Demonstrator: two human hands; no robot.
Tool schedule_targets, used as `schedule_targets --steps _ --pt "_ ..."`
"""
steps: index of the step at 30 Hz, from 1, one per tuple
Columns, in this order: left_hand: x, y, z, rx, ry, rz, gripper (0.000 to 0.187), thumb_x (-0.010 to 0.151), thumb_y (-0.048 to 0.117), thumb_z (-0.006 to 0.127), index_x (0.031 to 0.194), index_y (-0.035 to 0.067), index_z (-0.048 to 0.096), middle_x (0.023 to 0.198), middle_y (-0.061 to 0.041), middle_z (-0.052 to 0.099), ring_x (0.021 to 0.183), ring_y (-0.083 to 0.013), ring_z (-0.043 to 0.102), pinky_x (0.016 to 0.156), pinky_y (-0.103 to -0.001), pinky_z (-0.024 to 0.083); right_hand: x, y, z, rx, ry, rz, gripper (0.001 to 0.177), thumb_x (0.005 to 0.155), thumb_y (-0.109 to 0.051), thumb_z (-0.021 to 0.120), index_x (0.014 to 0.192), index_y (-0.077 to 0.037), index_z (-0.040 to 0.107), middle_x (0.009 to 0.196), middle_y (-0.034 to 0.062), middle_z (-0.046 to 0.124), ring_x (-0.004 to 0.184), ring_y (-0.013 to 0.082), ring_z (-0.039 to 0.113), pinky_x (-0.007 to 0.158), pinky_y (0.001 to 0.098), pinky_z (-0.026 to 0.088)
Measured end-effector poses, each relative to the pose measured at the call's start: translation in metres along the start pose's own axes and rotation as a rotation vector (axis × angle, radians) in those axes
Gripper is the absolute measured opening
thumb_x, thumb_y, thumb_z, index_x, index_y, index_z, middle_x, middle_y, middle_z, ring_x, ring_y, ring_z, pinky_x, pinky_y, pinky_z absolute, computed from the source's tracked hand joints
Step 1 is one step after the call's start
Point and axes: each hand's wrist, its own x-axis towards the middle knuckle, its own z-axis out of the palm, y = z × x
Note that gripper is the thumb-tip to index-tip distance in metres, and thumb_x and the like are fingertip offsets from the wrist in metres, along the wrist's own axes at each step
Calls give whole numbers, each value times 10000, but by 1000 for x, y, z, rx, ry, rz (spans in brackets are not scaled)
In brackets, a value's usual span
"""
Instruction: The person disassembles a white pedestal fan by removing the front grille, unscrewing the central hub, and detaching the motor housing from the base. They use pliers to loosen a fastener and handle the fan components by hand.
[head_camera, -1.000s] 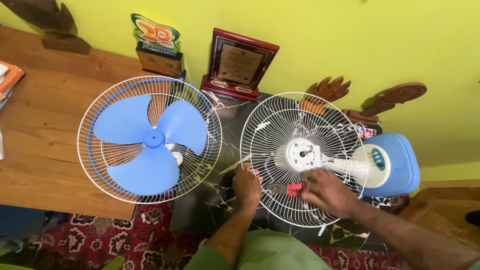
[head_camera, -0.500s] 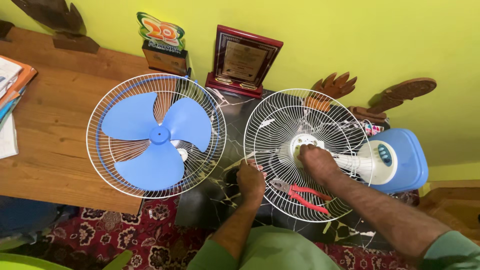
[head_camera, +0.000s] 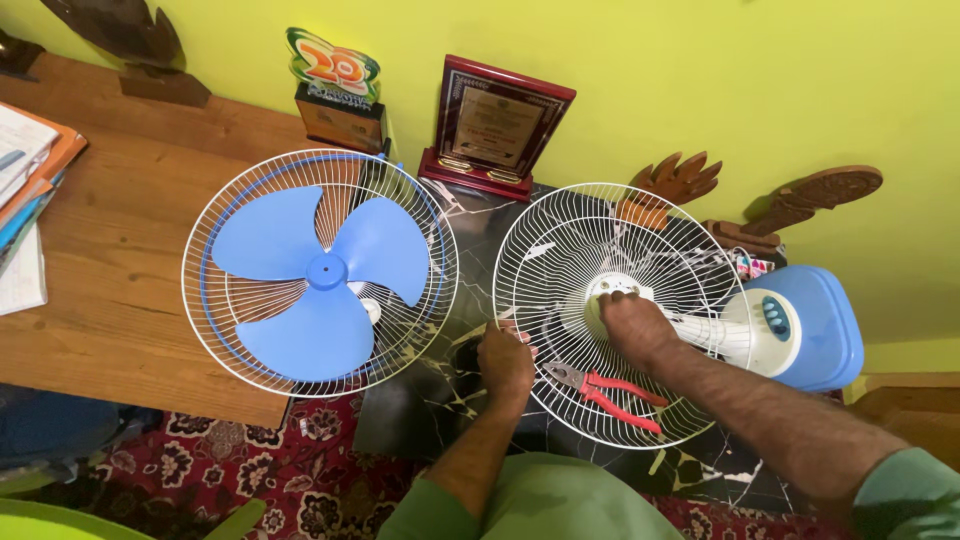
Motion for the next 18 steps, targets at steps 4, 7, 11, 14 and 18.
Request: schedule_targets --steps 4,7,11,14,18 --pt "8 -8 3 -59 2 2 189 992 46 470 1116 -12 600 851 -151 726 606 -196 700 527 -310 580 0 7 4 -104 -16 -97 610 849 -118 793 1365 47 511 1299 241 621 1112 334 676 900 374 620" --pt "10 -11 3 -62 3 -29 195 994 44 464 1120 -11 601 850 -156 720 602 -196 692 524 -310 577 1 13 6 -248 -3 -232 678 849 -110 794 1419 44 461 1360 252 571 1176 349 636 949 407 591" --pt "8 -10 1 -130 -12 -1 186 1008 54 477 1133 -18 595 884 -159 719 645 -185 698 552 -305 596 -3 15 1 -329 81 -354 679 811 -157 809 1370 34 473 1358 257 570 1168 372 639 949 454 574" --pt "-2 -5 -1 5 1 -16 205 1025 69 447 1143 -8 594 904 -155 729 662 -180 706 572 -298 591 -7 5 -11 69 -167 25 548 989 -226 672 1447 -7 465 1270 244 642 1002 325 740 825 380 670" --pt "-10 -4 -2 3 2 -8 223 1017 57 430 1179 0 572 925 -148 725 681 -180 708 585 -299 598 6 -5 -14 246 -268 154 334 942 -222 663 1170 21 685 1108 212 732 993 293 743 900 386 605"
